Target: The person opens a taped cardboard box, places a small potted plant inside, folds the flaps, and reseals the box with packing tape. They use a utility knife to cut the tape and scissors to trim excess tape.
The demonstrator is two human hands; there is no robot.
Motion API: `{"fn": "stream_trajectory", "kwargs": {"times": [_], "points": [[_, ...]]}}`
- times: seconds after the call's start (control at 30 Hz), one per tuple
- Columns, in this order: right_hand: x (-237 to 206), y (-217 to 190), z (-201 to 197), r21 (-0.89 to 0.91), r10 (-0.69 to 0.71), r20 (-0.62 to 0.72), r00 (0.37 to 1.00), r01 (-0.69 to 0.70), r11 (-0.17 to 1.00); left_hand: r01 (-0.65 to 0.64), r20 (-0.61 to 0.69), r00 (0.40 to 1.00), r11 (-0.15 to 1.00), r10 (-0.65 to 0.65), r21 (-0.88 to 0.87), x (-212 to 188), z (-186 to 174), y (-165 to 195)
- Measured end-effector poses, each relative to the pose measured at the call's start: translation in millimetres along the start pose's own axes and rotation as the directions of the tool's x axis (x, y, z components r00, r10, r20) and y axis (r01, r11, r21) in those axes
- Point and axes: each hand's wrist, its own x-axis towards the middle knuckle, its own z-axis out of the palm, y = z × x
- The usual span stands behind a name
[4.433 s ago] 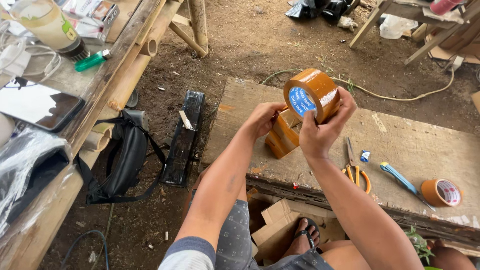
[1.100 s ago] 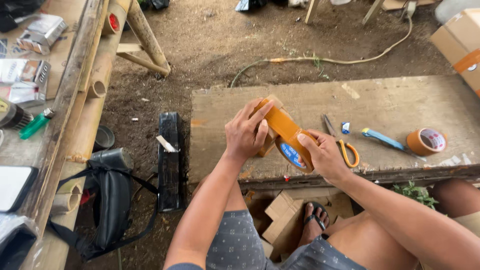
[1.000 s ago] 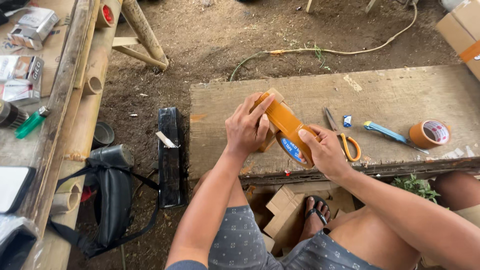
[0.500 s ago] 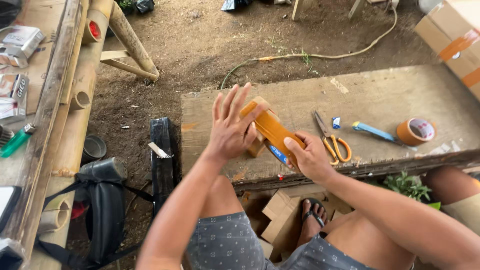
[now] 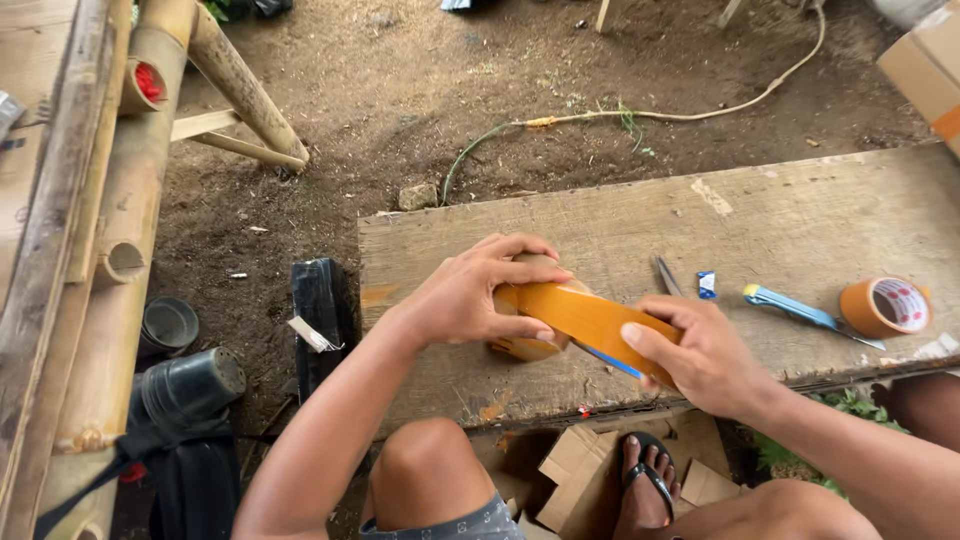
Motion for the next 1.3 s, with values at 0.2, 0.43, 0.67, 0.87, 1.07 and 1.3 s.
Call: {"fn": "stream_trajectory", "kwargs": {"times": [0.2, 0.43, 0.67, 0.87, 1.07, 1.3], "points": [[-4.0, 48.4, 10.7, 0.214, -0.083, 0.033, 0.996, 0.074, 0.974, 0.019, 0.068, 0.997, 0.999, -0.022, 0.047, 3.6, 0.7, 3.0], [6.8, 75.3, 32.5, 0.241, -0.050, 0.065, 0.997, 0.033, 0.970, -0.160, 0.010, 0.986, 0.943, 0.164, 0.291, -0.5, 0.2, 21.7], [18.1, 53.7, 49.1, 0.299, 0.108, 0.055, 0.993, -0.119, 0.947, -0.107, 0.016, 0.991, 0.703, 0.134, 0.704, -23.2, 35.4, 66.6], [27.9, 48.8, 58.3, 0.315, 0.012, -0.016, 1.000, -0.006, 0.949, -0.049, 0.007, 0.997, 0.614, 0.070, 0.788, -27.8, 53.4, 61.6], [19.3, 55.5, 49.4, 0.182, -0.011, 0.104, 0.994, -0.008, 0.983, -0.032, -0.010, 0.995, 0.433, 0.096, 0.901, -36.9, 75.7, 62.8], [28.9, 59.5, 37.7, 0.039, -0.016, 0.241, 0.970, 0.007, 0.999, -0.081, 0.043, 0.985, 0.226, 0.168, 0.971, -33.9, 92.8, 56.3]]}}
